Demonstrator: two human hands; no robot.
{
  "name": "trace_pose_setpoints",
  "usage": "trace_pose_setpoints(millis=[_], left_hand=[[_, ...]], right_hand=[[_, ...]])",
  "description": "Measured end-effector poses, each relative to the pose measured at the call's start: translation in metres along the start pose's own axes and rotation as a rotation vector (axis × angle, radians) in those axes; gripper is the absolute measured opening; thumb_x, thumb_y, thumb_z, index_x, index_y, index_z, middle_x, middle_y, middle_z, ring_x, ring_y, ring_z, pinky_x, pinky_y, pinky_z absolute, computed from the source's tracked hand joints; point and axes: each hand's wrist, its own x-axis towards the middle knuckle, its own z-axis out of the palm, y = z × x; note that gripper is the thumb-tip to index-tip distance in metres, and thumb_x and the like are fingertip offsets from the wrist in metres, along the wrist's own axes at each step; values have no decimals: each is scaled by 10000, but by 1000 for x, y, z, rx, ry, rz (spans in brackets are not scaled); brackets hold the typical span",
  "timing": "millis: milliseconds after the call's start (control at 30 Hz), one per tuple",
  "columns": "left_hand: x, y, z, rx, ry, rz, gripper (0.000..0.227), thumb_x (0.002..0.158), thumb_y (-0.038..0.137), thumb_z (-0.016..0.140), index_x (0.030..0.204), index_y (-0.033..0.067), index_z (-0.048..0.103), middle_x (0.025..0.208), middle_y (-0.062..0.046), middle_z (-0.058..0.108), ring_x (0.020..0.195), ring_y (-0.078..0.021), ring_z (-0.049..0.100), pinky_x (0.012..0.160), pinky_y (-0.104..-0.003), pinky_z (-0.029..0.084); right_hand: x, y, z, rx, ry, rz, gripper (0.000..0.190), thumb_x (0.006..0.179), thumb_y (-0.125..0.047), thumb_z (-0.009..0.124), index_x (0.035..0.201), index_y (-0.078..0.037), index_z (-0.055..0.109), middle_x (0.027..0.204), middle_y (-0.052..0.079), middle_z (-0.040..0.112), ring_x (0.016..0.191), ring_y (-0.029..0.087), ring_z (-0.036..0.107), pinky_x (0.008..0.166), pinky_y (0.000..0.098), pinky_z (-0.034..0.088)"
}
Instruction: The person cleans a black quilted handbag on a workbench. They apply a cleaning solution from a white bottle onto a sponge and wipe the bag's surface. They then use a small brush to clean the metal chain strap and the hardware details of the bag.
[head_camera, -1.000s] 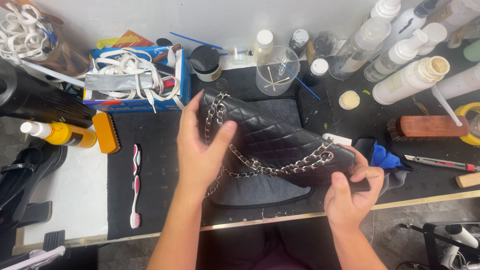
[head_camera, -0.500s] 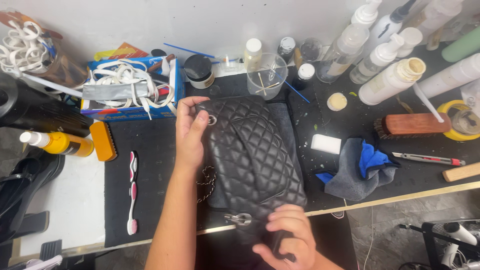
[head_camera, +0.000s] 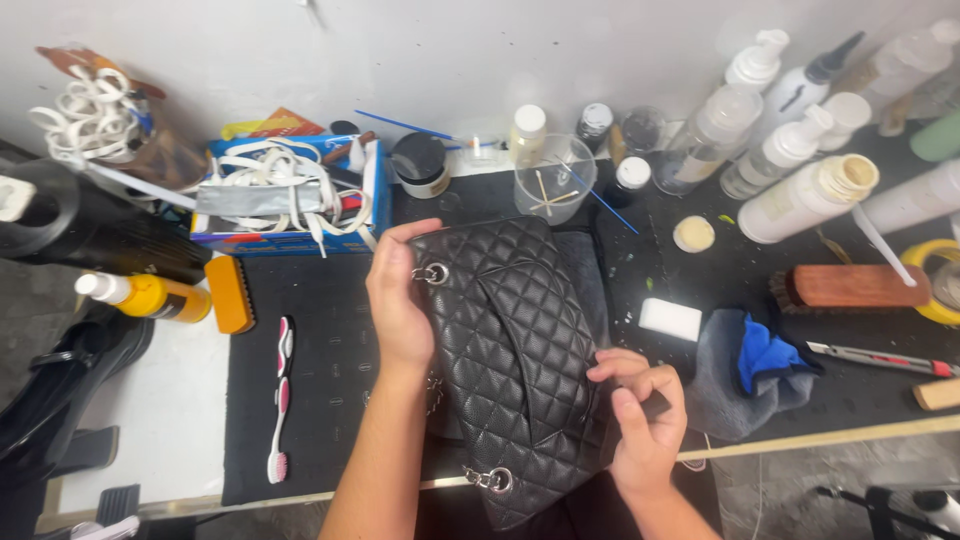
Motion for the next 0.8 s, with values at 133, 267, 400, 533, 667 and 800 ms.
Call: trace_pose_setpoints(millis=[133,267,400,533,667,800], left_hand=[[17,23,1,-26,-215,-49,363,1014,205,509,1249,-19,671,1142,-60,717,1052,-118,637,956,-254,474],[50,20,2,77,-384,-154,345,980,180,574,1244,12,721,1206,-63,730,1120,-117,635,1019,-247,449],[58,4,-6,44,-452,-102,277,999,143,643,1209,-12,735,1196,-94,723,1116,-135,630,1009,-256,455],[59,-15,-9,-265,-360,-206,149,994,79,695,1130,25,666,1085,-85,720,978,-150,669,894,-287,525],[52,-23,-21,-222,-289,-198,141,1009,98,667,1117,7,676,1063,-85,727,951,-137,673,888,-274,532],[52,-24,-26,-263,-233,-184,157,1035,126,641,1089,-14,687,1052,-101,731,948,-155,692,880,-286,548]], right_hand=[[-24,14,22,34,195,131,132,1007,-11,567,986,-76,454,1069,177,689,1219,323,605,1165,518,398],[-38,22,30,38,186,169,156,993,26,557,974,-79,442,1085,159,664,1198,284,576,1153,462,395],[-27,15,10,-87,68,175,299,915,-8,697,979,-84,415,1049,128,594,1025,225,538,979,375,415],[17,-7,-44,-240,-59,65,255,997,-242,576,1092,-83,401,1077,127,557,1027,185,497,1019,344,407],[97,-17,-92,-168,16,72,224,990,-172,506,1168,-62,427,1168,135,579,1084,176,499,1025,327,404],[161,-26,-106,-1013,-132,-70,238,969,-26,606,1196,14,546,1192,173,575,1060,277,595,956,373,473]])
